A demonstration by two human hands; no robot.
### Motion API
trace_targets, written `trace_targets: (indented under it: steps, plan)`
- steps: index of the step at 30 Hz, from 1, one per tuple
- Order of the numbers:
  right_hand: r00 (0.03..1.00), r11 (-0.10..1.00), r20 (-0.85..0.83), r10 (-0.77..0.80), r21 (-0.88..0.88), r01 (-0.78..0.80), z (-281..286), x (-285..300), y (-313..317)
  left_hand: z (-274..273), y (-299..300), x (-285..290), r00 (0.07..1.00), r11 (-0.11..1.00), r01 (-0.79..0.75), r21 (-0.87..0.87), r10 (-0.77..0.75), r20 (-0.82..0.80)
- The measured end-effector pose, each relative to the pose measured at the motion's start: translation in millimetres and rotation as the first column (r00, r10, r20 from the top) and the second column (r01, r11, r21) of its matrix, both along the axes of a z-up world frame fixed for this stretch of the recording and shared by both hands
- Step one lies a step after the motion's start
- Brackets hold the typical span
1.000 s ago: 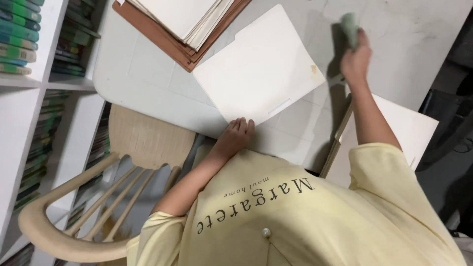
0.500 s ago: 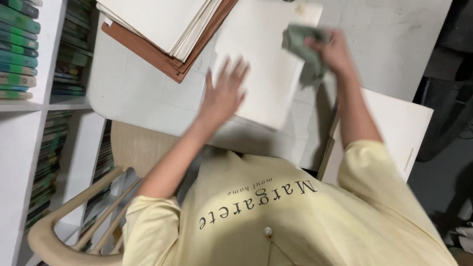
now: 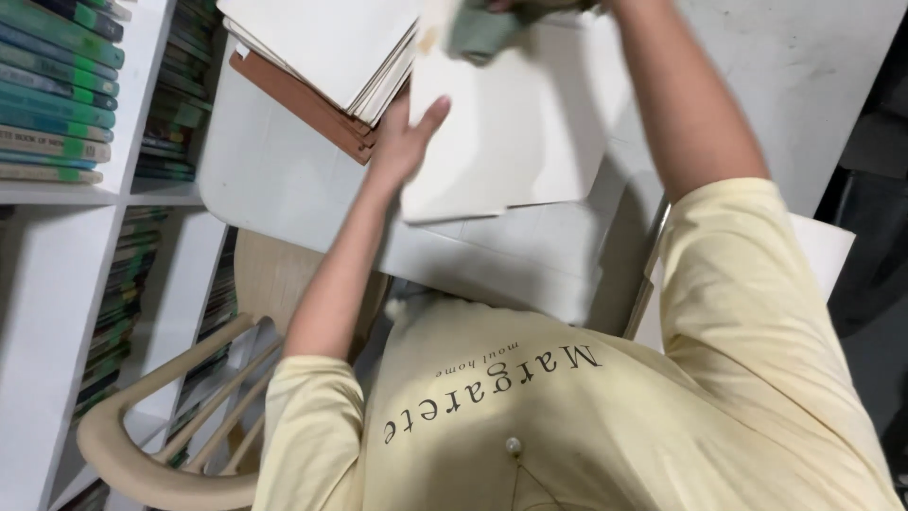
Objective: Cleaning and wiping down various manila and plastic file folders with a cloth in a library setting.
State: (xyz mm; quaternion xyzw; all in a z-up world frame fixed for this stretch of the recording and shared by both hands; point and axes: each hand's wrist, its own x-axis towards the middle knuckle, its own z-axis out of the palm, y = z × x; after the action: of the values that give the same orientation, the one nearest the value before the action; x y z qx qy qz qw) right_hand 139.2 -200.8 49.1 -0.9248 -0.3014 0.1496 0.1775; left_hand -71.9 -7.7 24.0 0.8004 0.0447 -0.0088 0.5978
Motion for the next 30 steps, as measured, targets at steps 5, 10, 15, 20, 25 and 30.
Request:
trace_targets:
  steps: [5,10,15,20,25,30]
  plan:
    - [0.901,0.852,0.431,0.056,0.450,-0.268,-37.3,-118.7,70.1,-79.3,-31.2,-119.0,0.798,0.816,-0.491,-0.306,0.280,-0.533]
    - [0.789,0.785,0.253,0.560,0.140,-0.603,-157.0,-231.1,60.0,-125.2,-51.7,-173.2,0.691,0.961,-0.272,0.058,0.237,-0.683]
    - [0.863,0.383,0.338,0.376,0.791,-0.477,-148.5,-96.0,19.8,-114.3,-50.8,-172.0,0.646,0.908,-0.415,-0.055,0.251,-0.721]
    - [0.935,0.920,0.023,-0.354,0.186,0.344,-174.1,-4.5,-23.4,-100.6,-53.4,-171.6,0.636,0.905,-0.424,-0.018,0.284,-0.717]
    - [0.866,0.852,0.212,0.452,0.186,-0.490,-194.9,-236.6,12.4,-130.0,-52.7,-181.0,0.686,0.901,-0.431,-0.042,0.297,-0.664]
    - [0.927,0.896,0.322,0.192,0.327,-0.299,-189.4,-159.1,-77.3,-100.2,-57.7,-180.2,0.681,0.902,-0.429,0.034,0.348,-0.644]
